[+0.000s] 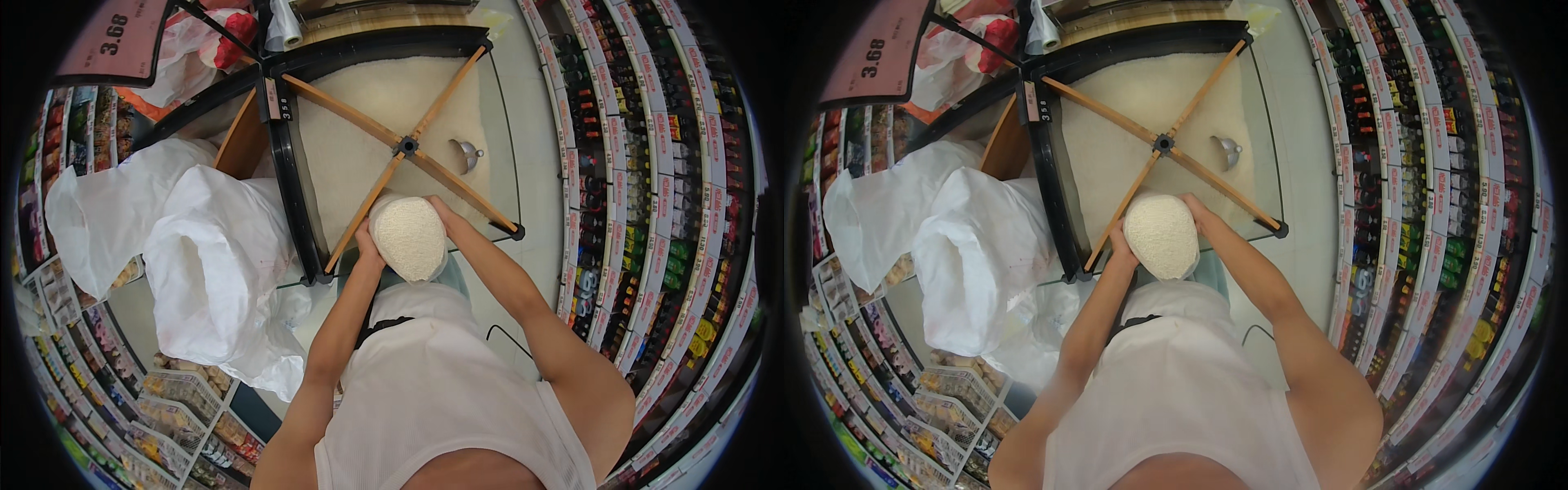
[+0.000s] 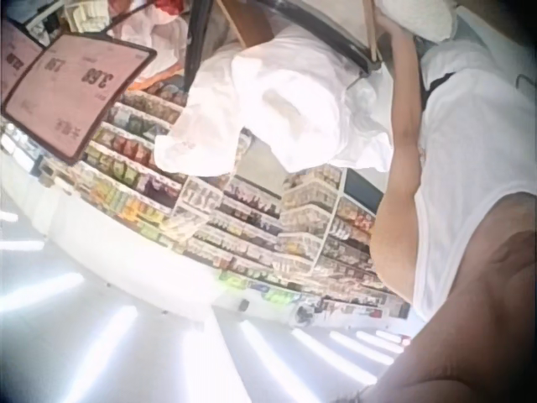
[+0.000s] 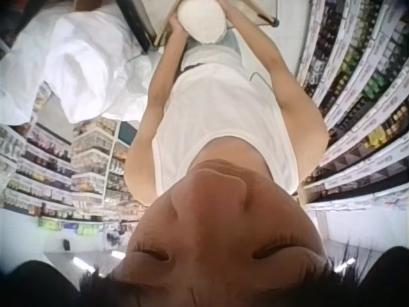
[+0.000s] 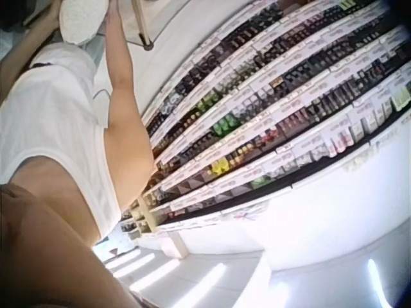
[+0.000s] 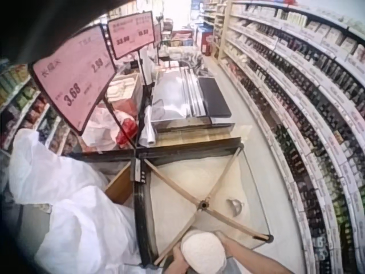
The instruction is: The person scoops white rice from a bulk bin using a metal scoop and transfers it into a plastic bag. They repeat this process multiple times to fill the bag, then place the filled bag on a scale to weigh it.
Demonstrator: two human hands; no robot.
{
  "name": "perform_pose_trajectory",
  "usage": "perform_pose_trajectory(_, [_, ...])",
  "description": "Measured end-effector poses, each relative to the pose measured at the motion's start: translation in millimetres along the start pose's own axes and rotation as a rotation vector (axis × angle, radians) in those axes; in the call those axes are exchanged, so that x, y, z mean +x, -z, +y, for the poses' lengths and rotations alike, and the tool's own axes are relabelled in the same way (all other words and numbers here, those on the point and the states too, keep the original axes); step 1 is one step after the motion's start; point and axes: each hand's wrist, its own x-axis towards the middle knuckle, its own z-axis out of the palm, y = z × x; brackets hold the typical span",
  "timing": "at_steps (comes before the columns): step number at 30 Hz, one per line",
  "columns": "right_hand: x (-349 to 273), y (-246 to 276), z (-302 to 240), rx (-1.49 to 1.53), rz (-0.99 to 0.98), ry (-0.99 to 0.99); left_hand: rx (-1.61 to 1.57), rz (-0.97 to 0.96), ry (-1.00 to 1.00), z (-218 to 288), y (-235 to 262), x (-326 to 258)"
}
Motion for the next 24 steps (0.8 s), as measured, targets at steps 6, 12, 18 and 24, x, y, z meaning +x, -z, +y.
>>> perform_pose_trajectory(6, [17,27,3,-0.004,-0.026,0.001,0.024,0.033,-0.020,-16,0,26])
perform_pose_trajectory(12, [48,43,34,-0.022,0.147,-0.013,0.058,0.143,-0.024,-38,34,84])
perform_pose_trajectory(18, [73,83,63,0.057,0.218,-0.087,0.129,0.112,-0.004,-28,35,77])
perform_pose_trajectory(24, [16,61,56,0.212,0.151,-0.127,0.230,0.060,0.106,-10,16,42])
